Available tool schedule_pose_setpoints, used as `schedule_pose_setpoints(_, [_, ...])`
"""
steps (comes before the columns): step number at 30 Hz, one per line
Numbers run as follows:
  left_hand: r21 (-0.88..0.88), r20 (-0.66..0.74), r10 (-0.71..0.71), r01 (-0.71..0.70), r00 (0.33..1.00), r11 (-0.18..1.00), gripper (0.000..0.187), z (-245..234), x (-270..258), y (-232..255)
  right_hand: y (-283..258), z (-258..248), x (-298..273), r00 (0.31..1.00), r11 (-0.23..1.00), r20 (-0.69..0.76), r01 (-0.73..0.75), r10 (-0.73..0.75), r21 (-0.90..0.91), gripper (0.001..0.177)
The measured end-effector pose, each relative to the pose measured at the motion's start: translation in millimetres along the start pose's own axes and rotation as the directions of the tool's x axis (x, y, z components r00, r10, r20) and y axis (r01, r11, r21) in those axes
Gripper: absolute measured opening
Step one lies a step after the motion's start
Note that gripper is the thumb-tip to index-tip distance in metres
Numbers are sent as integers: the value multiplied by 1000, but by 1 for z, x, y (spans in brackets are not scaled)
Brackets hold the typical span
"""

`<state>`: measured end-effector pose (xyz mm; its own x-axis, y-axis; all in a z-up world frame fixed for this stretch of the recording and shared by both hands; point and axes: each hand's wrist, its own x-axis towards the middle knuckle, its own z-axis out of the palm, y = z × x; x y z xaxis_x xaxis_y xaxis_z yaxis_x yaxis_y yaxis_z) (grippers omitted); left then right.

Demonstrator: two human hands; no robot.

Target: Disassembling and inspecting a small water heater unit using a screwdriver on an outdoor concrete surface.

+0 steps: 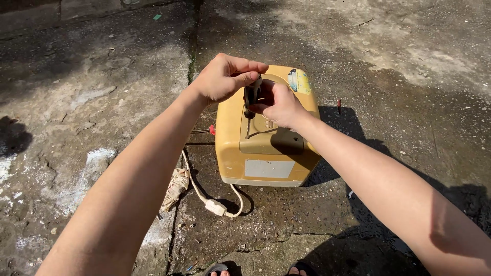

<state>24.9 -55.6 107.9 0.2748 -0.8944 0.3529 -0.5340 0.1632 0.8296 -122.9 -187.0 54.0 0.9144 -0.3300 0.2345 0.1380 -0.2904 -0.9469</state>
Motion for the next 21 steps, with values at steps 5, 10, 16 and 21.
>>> schedule_pose_setpoints(5, [-15, -123, -79, 78, 989, 997, 32, 17, -1, 3, -30, 1, -8, 983, 929, -161, -140, 88, -342, 58])
schedule_pose_setpoints(10, [34, -230, -45, 54, 972, 998, 33, 9, -4, -18, 6, 3, 5, 998, 991, -31, -56, 52, -122, 54])
schedule_pose_setpoints(16, [-66, -191, -102, 91, 976, 994, 28, 11, -13, -19, 0, 4, 6, 998, 992, -56, -26, 19, -125, 53])
schedule_pose_setpoints(21, [-9, -252, -25, 23, 968, 1000, 32, 6, -12, -23, 32, 9, 10, 1000, 994, 19, -26, 24, 106, 48])
